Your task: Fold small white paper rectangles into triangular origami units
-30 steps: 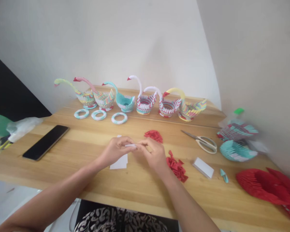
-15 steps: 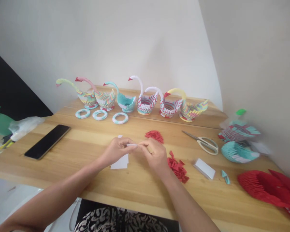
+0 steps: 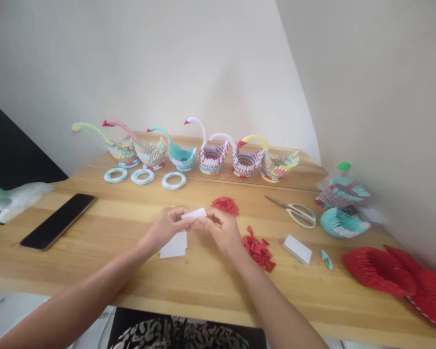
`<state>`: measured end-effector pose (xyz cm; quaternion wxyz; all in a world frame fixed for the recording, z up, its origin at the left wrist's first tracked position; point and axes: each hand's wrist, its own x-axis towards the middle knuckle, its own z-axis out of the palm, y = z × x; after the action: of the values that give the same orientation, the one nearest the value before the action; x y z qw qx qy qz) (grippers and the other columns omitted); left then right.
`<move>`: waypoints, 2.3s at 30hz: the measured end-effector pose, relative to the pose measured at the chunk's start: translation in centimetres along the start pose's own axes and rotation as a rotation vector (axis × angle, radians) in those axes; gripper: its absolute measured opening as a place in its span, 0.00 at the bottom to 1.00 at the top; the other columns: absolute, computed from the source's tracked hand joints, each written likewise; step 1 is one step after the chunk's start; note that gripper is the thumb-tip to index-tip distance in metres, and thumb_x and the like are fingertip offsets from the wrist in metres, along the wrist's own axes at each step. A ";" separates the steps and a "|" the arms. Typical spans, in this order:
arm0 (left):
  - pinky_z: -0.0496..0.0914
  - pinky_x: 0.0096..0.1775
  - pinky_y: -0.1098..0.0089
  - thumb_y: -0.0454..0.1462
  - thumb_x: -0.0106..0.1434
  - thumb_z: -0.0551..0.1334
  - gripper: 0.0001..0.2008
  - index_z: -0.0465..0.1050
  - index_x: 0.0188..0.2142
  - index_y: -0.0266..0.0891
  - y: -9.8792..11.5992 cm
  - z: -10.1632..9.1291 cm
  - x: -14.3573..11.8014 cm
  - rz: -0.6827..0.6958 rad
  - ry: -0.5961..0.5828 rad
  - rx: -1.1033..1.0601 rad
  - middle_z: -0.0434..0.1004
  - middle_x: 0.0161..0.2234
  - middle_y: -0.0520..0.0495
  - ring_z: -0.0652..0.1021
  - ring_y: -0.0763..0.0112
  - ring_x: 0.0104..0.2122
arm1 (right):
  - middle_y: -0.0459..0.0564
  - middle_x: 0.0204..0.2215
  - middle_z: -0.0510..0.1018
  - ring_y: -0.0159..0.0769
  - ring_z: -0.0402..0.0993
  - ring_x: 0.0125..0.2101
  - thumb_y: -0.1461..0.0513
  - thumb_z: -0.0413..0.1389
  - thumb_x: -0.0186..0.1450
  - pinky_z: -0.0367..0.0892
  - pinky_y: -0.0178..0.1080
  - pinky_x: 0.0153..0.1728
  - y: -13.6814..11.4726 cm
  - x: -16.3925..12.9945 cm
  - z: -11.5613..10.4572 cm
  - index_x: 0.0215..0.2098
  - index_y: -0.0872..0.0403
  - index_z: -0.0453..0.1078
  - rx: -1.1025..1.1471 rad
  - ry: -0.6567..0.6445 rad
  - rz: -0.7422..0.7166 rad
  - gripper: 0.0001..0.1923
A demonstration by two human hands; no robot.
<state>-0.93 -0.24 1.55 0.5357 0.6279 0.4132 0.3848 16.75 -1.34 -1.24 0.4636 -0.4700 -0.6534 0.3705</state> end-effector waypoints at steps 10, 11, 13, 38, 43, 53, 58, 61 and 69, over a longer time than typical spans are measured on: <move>0.57 0.21 0.77 0.38 0.55 0.61 0.10 0.67 0.21 0.36 -0.2 0.2 0.0 0.005 -0.001 0.025 0.65 0.17 0.54 0.62 0.80 0.18 | 0.43 0.23 0.73 0.30 0.67 0.24 0.56 0.56 0.61 0.61 0.32 0.27 -0.2 -0.2 0.0 0.26 0.54 0.70 -0.089 0.044 -0.021 0.11; 0.56 0.21 0.77 0.38 0.55 0.61 0.10 0.67 0.20 0.36 -0.2 0.2 0.0 0.007 0.000 0.032 0.65 0.17 0.55 0.62 0.80 0.18 | 0.43 0.22 0.73 0.30 0.67 0.24 0.56 0.56 0.61 0.61 0.32 0.27 -0.2 -0.2 0.0 0.26 0.54 0.70 -0.091 0.046 -0.024 0.11; 0.56 0.21 0.77 0.38 0.55 0.61 0.10 0.67 0.20 0.35 -0.2 0.2 0.0 0.010 0.002 0.044 0.65 0.18 0.55 0.62 0.80 0.18 | 0.43 0.22 0.72 0.30 0.66 0.24 0.57 0.56 0.61 0.61 0.32 0.26 -0.2 -0.2 0.1 0.26 0.54 0.69 -0.092 0.046 -0.030 0.10; 0.65 0.30 0.73 0.45 0.56 0.62 0.14 0.67 0.25 0.35 -0.1 -0.4 0.4 0.008 0.139 -0.186 0.70 0.21 0.52 0.69 0.76 0.23 | 0.41 0.19 0.64 0.28 0.60 0.21 0.55 0.55 0.61 0.56 0.31 0.22 0.0 -0.1 0.2 0.23 0.54 0.64 -0.058 -0.038 0.035 0.13; 0.64 0.32 0.73 0.44 0.56 0.62 0.13 0.68 0.24 0.35 0.1 -0.6 0.3 -0.027 0.089 -0.231 0.70 0.22 0.53 0.69 0.77 0.23 | 0.40 0.19 0.62 0.28 0.57 0.21 0.56 0.54 0.62 0.53 0.31 0.22 -0.1 -0.2 0.2 0.22 0.54 0.62 -0.095 -0.045 0.016 0.13; 0.64 0.31 0.74 0.43 0.56 0.63 0.14 0.69 0.22 0.34 -0.5 -0.4 0.4 -0.011 0.033 -0.214 0.71 0.22 0.51 0.69 0.76 0.24 | 0.42 0.18 0.66 0.28 0.61 0.20 0.56 0.54 0.62 0.56 0.32 0.22 -0.7 -0.2 0.1 0.21 0.54 0.64 -0.091 -0.061 0.003 0.15; 0.65 0.32 0.73 0.44 0.57 0.62 0.15 0.68 0.22 0.34 0.1 -0.9 0.3 -0.041 -0.019 -0.252 0.72 0.22 0.50 0.69 0.77 0.24 | 0.47 0.27 0.75 0.33 0.71 0.28 0.58 0.51 0.65 0.66 0.36 0.31 -0.8 0.0 -0.9 0.31 0.54 0.71 -0.174 0.111 -0.154 0.10; 0.65 0.31 0.73 0.45 0.56 0.62 0.16 0.67 0.22 0.34 0.1 -1.0 0.3 -0.059 -0.077 -0.244 0.71 0.22 0.50 0.69 0.77 0.23 | 0.51 0.37 0.77 0.37 0.72 0.37 0.63 0.54 0.64 0.68 0.41 0.38 -0.8 0.2 -1.1 0.41 0.51 0.71 -0.323 0.157 -0.398 0.08; 0.61 0.27 0.75 0.43 0.57 0.60 0.14 0.67 0.23 0.35 -0.7 -0.7 0.5 0.003 -0.039 -0.002 0.70 0.21 0.53 0.68 0.77 0.22 | 0.50 0.40 0.77 0.40 0.69 0.42 0.68 0.54 0.63 0.67 0.45 0.42 -1.3 0.4 -1.1 0.35 0.49 0.73 -0.507 0.024 -0.687 0.09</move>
<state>-1.46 0.48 0.97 0.5437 0.6353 0.4012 0.3739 17.44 -1.23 0.38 0.4374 -0.3285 -0.8369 0.0165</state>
